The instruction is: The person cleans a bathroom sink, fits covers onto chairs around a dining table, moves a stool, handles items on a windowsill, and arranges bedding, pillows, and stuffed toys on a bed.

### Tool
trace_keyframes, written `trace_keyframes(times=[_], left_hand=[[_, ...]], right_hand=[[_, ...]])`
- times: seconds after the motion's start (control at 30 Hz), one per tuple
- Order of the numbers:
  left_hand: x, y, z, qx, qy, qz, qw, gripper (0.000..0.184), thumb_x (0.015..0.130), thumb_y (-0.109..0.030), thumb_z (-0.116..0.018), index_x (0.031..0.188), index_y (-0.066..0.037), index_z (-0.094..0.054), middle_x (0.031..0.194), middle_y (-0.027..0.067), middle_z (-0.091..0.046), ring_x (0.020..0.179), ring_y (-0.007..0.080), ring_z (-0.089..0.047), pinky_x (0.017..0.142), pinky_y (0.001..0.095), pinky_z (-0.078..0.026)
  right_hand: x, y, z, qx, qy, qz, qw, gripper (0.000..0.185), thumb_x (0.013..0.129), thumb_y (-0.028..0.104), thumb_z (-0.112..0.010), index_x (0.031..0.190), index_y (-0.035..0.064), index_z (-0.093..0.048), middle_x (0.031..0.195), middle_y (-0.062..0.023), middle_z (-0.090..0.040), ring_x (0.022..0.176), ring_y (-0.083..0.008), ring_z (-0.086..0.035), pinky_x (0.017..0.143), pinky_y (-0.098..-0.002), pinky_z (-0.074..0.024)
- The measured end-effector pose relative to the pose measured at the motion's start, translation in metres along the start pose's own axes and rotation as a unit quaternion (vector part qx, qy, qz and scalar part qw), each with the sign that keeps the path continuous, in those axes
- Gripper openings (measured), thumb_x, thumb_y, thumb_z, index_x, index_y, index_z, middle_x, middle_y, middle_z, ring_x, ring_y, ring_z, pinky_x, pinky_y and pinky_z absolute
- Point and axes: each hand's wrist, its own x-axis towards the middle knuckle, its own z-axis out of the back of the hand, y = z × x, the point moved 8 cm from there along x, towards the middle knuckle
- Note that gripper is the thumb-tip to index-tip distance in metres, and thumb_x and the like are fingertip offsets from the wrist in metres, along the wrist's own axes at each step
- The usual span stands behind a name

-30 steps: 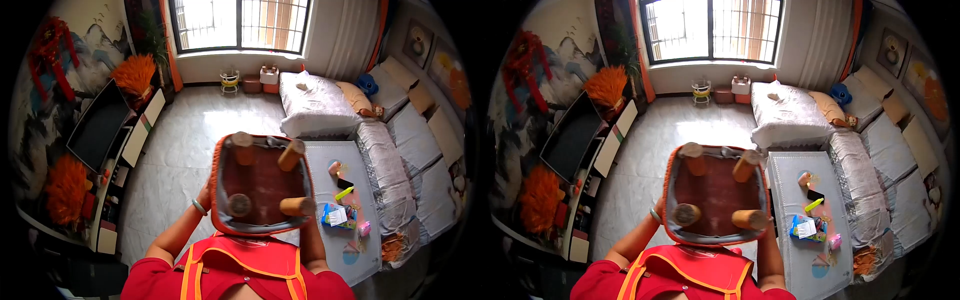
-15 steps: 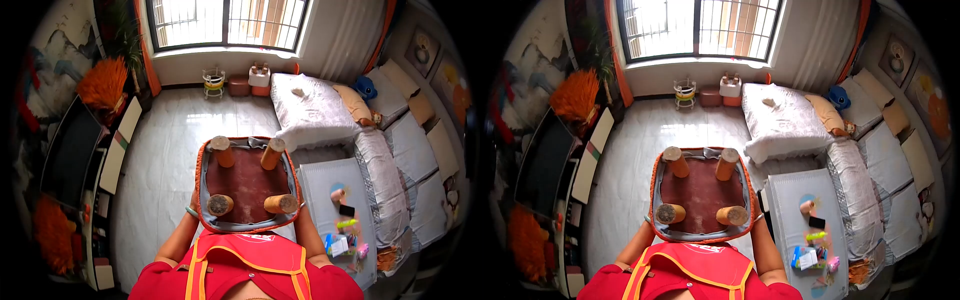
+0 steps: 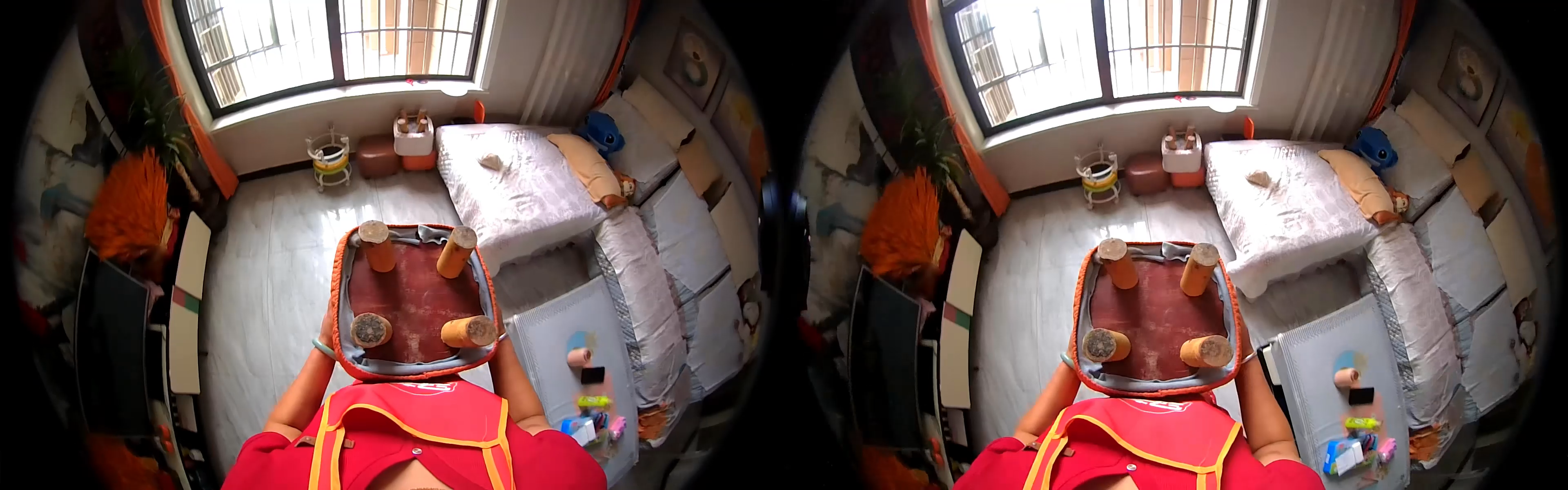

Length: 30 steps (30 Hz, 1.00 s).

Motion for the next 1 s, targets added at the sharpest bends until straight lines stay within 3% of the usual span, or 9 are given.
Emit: trace_keyframes(times=[0.23, 0.53, 0.87, 0.93, 0.97, 1.0], left_hand=[[0.149, -0.098, 0.000, 0.006, -0.021, -0.039, 0.999, 0.048, 0.088, -0.045, -0.035, 0.113, -0.005, -0.045, 0.100, 0.0111, -0.056, 0.088, 0.0218, -0.056, 0.076, 0.0354, -0.048], [0.271, -0.156, 0.014, -0.026, -0.078, -0.049, 0.995, 0.048, 0.088, -0.045, -0.035, 0.110, -0.005, -0.047, 0.096, 0.0115, -0.058, 0.084, 0.0225, -0.057, 0.073, 0.0360, -0.049], [0.491, -0.255, 0.023, -0.042, -0.034, -0.040, 0.998, 0.049, 0.088, -0.046, -0.034, 0.107, -0.004, -0.050, 0.091, 0.0119, -0.060, 0.080, 0.0231, -0.059, 0.069, 0.0367, -0.051], [0.528, -0.285, 0.005, -0.079, 0.041, 0.014, 0.996, 0.048, 0.087, -0.049, -0.032, 0.103, -0.008, -0.051, 0.085, 0.0087, -0.060, 0.070, 0.0204, -0.059, 0.058, 0.0322, -0.052], [0.540, -0.292, 0.004, -0.055, 0.003, 0.023, 0.998, 0.045, 0.087, -0.049, -0.033, 0.102, -0.010, -0.050, 0.080, 0.0065, -0.059, 0.061, 0.0178, -0.058, 0.049, 0.0290, -0.050], [0.556, -0.309, -0.009, -0.054, 0.004, 0.029, 0.998, 0.045, 0.087, -0.049, -0.033, 0.102, -0.010, -0.050, 0.080, 0.0065, -0.059, 0.061, 0.0178, -0.058, 0.049, 0.0290, -0.050]], right_hand=[[0.197, 0.048, -0.030, -0.014, 0.055, -0.028, 0.998, 0.050, 0.092, 0.035, -0.026, 0.132, 0.0036, -0.023, 0.132, -0.0073, -0.033, 0.122, -0.0176, -0.030, 0.101, -0.0295, -0.0226], [0.369, 0.077, -0.072, -0.037, 0.117, -0.088, 0.989, 0.050, 0.093, 0.034, -0.026, 0.133, 0.0039, -0.022, 0.133, -0.0070, -0.032, 0.123, -0.0177, -0.029, 0.101, -0.0296, -0.0215], [0.563, 0.132, -0.077, -0.033, 0.105, -0.085, 0.990, 0.050, 0.093, 0.033, -0.026, 0.133, 0.0043, -0.020, 0.134, -0.0068, -0.030, 0.124, -0.0178, -0.027, 0.102, -0.0297, -0.0203], [0.592, 0.138, -0.083, -0.022, 0.098, -0.085, 0.991, 0.050, 0.093, 0.033, -0.026, 0.134, 0.0044, -0.020, 0.134, -0.0067, -0.030, 0.124, -0.0179, -0.027, 0.102, -0.0297, -0.0201], [0.604, 0.140, -0.082, -0.010, 0.097, -0.086, 0.992, 0.050, 0.093, 0.033, -0.026, 0.134, 0.0044, -0.020, 0.134, -0.0067, -0.030, 0.124, -0.0179, -0.027, 0.102, -0.0298, -0.0200], [0.617, 0.143, -0.082, 0.002, 0.096, -0.077, 0.992, 0.050, 0.093, 0.033, -0.026, 0.134, 0.0045, -0.020, 0.135, -0.0067, -0.030, 0.124, -0.0179, -0.027, 0.102, -0.0298, -0.0199]])
